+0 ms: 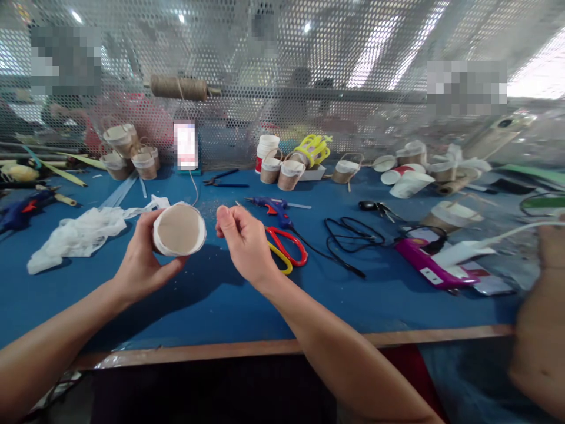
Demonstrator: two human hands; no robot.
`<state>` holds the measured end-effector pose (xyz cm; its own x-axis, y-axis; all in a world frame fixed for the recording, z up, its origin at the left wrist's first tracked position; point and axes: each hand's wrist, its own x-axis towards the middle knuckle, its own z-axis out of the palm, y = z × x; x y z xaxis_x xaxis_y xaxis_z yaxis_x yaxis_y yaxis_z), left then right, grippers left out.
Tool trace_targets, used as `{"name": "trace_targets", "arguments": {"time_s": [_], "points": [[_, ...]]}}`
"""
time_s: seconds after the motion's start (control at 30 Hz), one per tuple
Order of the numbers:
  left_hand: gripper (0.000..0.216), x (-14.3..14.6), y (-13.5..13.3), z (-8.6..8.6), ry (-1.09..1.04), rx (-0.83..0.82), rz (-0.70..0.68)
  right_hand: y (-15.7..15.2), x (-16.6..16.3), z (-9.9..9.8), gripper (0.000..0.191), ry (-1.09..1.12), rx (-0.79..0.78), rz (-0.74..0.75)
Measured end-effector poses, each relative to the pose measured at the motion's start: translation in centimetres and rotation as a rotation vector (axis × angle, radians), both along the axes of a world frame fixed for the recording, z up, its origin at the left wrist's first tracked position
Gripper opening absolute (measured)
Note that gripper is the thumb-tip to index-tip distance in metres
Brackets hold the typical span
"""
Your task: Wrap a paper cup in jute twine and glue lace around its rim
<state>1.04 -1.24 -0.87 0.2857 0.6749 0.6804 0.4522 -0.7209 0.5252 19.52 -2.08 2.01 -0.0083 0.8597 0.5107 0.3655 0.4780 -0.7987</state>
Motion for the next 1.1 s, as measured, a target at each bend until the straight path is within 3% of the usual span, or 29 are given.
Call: {"name": "trace_targets", "arguments": {"time_s": [0.17,0.33,0.5,0.63,0.77,0.87,0.93,1.03,1.1], "points": [[0.063,0.1,0.3,-0.1,0.083,0.158,0.068,-0.3,-0.4,0.3,0.045,-0.123,-0.292,0.201],[0.061,0.0,0.3,-0.1,0.153,0.283,0.101,-0.4,-0.7,0.5,0.028,-0.154,-0.567,0.304],[0.064,-0.2,-0.1,0.7,0.390,0.311,0.130,0.3,-0.4,0.6,0.024,-0.321,-0.568,0.235],[0.060,-0.4,0.1,1.7,0.585,0.206,0.089,0.4,-0.4,0.5,0.024,-0.423,-0.502,0.184],[0.049,-0.6,1.1,2.6,0.502,0.027,-0.019,0.7,-0.1,0.5,0.029,-0.398,-0.512,0.223],[0.055,-0.9,2.1,2.9,0.340,-0.182,-0.019,2.1,1.2,1.4,0.040,-0.418,-0.480,0.074],[0.075,-1.1,2.5,2.7,0.237,-0.333,-0.089,3.8,2.9,2.1,0.043,-0.463,-0.446,-0.122],[0.081,-1.1,2.6,2.0,0.031,-0.505,-0.278,6.5,6.1,2.3,0.033,-0.569,-0.466,-0.378],[0.078,-1.0,2.3,1.4,-0.070,-0.629,-0.379,7.9,8.0,1.6,0.024,-0.640,-0.550,-0.475]]}}
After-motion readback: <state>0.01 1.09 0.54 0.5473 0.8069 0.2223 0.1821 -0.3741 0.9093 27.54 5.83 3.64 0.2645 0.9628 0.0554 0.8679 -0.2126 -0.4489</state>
